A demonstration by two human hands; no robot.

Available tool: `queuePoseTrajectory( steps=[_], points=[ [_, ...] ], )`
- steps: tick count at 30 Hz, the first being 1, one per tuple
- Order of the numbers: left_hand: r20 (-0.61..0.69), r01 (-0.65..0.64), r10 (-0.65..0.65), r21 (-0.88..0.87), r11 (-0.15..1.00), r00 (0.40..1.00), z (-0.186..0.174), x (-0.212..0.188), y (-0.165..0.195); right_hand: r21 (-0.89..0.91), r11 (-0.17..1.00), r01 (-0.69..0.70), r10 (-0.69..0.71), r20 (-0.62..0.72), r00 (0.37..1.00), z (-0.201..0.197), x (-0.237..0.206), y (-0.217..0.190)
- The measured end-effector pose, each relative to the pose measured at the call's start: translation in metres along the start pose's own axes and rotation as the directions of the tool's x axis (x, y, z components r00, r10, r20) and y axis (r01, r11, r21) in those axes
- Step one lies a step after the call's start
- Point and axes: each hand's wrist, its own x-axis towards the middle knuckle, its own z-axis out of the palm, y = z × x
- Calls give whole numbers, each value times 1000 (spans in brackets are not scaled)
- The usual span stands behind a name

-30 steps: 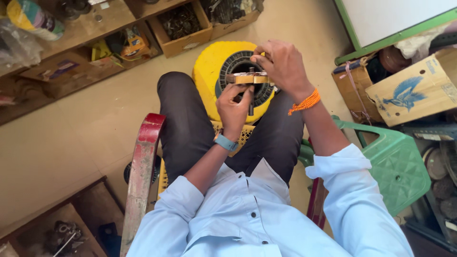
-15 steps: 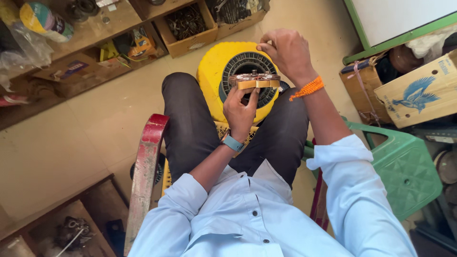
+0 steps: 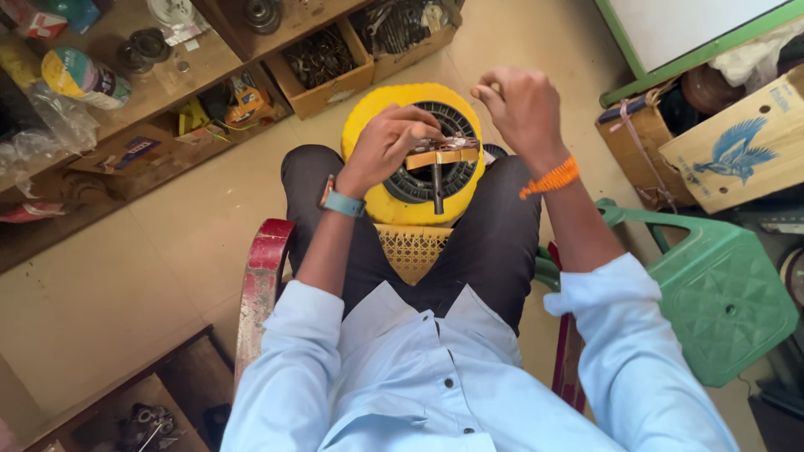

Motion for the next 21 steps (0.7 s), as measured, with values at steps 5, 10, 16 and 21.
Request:
queuePoseTrajectory(
  steps=[5,10,16,21],
  points=[
    [148,253,-231,-154,955,962,3,2,-19,194,973,-122,107,87,990,-36,-47,-27],
    [123,271,-252,-181,945,960,10,-4,-24,335,939,-74,58,56,997,-27,-93,-56],
    [83,261,-247,-281,924,965,14,-7,-27,306,951,43,-37,-24,999,11,-114,-60],
    [-406,155,-182,-98,983,896,21,-31,-3,185,971,153,-158,12,987,33,-123,-60]
  ],
)
